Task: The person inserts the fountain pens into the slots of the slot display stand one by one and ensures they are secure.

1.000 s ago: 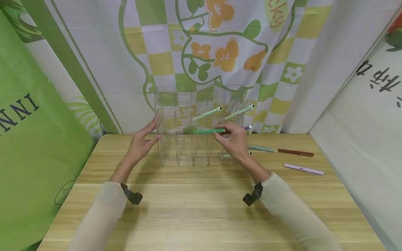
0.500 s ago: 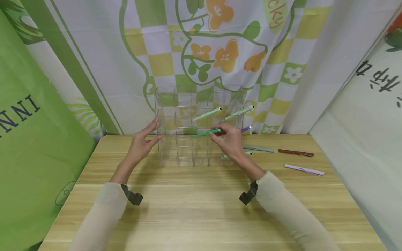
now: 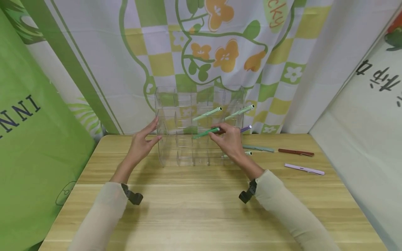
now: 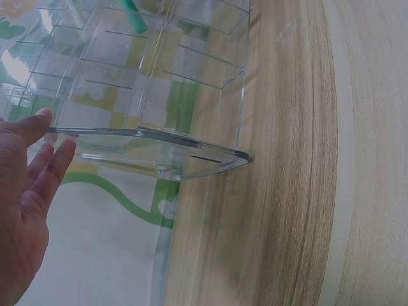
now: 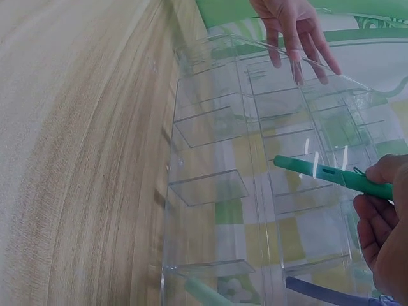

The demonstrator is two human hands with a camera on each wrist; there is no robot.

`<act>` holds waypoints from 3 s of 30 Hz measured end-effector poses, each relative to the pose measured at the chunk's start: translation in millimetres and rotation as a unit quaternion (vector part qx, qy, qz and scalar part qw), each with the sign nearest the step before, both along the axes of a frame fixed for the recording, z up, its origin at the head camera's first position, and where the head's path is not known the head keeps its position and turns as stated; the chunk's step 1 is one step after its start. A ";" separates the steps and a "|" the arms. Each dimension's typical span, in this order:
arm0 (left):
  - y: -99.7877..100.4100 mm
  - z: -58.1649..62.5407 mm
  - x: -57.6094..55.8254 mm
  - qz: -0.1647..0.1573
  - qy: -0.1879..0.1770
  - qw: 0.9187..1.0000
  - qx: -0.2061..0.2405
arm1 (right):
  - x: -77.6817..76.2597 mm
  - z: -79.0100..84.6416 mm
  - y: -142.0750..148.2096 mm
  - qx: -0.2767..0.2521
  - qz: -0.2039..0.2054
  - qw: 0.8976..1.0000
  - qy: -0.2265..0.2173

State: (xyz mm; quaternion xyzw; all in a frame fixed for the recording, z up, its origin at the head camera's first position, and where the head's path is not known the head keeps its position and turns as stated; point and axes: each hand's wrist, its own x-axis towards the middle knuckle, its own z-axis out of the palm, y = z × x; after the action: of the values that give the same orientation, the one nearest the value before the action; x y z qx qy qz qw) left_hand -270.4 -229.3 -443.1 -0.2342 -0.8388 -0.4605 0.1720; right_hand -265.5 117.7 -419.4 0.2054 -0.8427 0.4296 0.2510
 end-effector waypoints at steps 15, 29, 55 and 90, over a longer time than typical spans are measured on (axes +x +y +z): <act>-0.2 -1.2 -1.1 -0.003 0.004 1.000 0.009 | -3.4 -4.1 2.2 0.011 -0.010 1.000 -0.011; -0.8 -2.3 -2.0 -0.001 0.010 1.000 0.008 | -2.4 -0.6 5.9 0.034 -0.018 0.999 -0.024; -0.3 -3.1 -2.3 -0.004 0.012 1.000 0.010 | 24.9 28.1 30.3 -0.009 0.019 0.996 0.084; -0.6 -2.2 -1.0 0.000 0.004 1.000 0.009 | 44.3 3.9 149.5 0.007 0.063 0.988 0.138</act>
State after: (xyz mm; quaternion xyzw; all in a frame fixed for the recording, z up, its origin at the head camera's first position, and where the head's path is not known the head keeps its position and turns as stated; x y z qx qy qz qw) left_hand -271.4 -229.9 -445.3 -0.2343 -0.8340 -0.4670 0.1772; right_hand -221.2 267.1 -415.5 0.3174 -0.7881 0.4065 0.3361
